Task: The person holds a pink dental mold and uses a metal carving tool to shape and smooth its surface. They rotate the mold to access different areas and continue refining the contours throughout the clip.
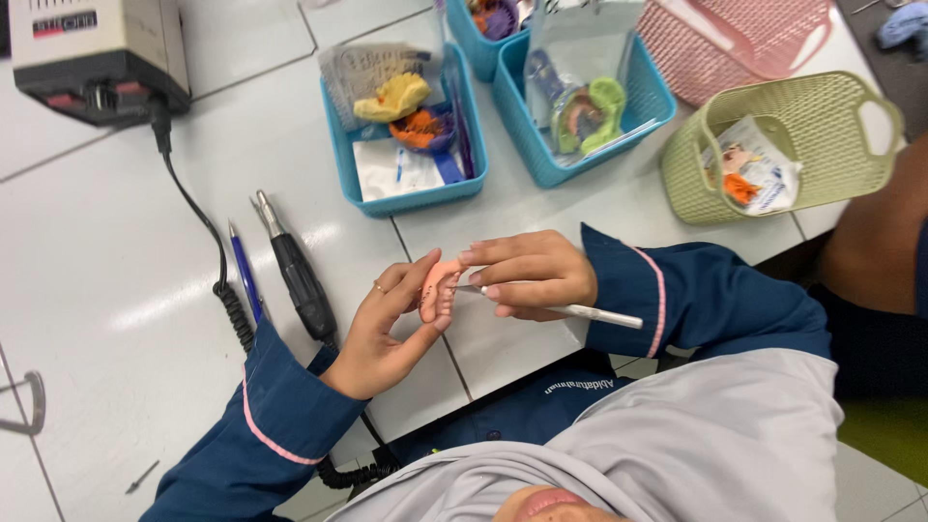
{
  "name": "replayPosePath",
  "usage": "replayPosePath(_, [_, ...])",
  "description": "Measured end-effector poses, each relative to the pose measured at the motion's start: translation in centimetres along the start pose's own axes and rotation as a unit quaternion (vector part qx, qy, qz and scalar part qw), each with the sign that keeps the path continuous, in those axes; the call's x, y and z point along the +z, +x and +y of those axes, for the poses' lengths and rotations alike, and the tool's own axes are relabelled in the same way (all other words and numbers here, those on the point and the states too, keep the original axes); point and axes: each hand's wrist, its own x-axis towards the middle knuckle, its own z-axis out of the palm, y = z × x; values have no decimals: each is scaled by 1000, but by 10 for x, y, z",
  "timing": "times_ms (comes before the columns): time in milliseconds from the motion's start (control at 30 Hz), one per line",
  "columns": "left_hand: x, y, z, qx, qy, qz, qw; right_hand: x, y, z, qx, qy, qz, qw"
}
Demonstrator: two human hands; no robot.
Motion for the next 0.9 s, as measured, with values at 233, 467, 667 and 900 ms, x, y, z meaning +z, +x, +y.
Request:
replayPosePath(233, [0, 2, 39, -25, -2, 4, 1000, -13, 21, -24, 7, -8, 39, 999])
replayPosePath(467, [-2, 6, 40, -50, -12, 7, 999, -9, -1, -26, 68, 22, 84, 994])
replayPosePath(667, [-13, 5, 32, -30, 12, -2, 999, 17, -9, -28, 156, -51, 114, 980])
replayPosePath(900, [-18, -5, 30, -79, -78, 15, 994, 26, -1, -31, 170, -52, 106, 978])
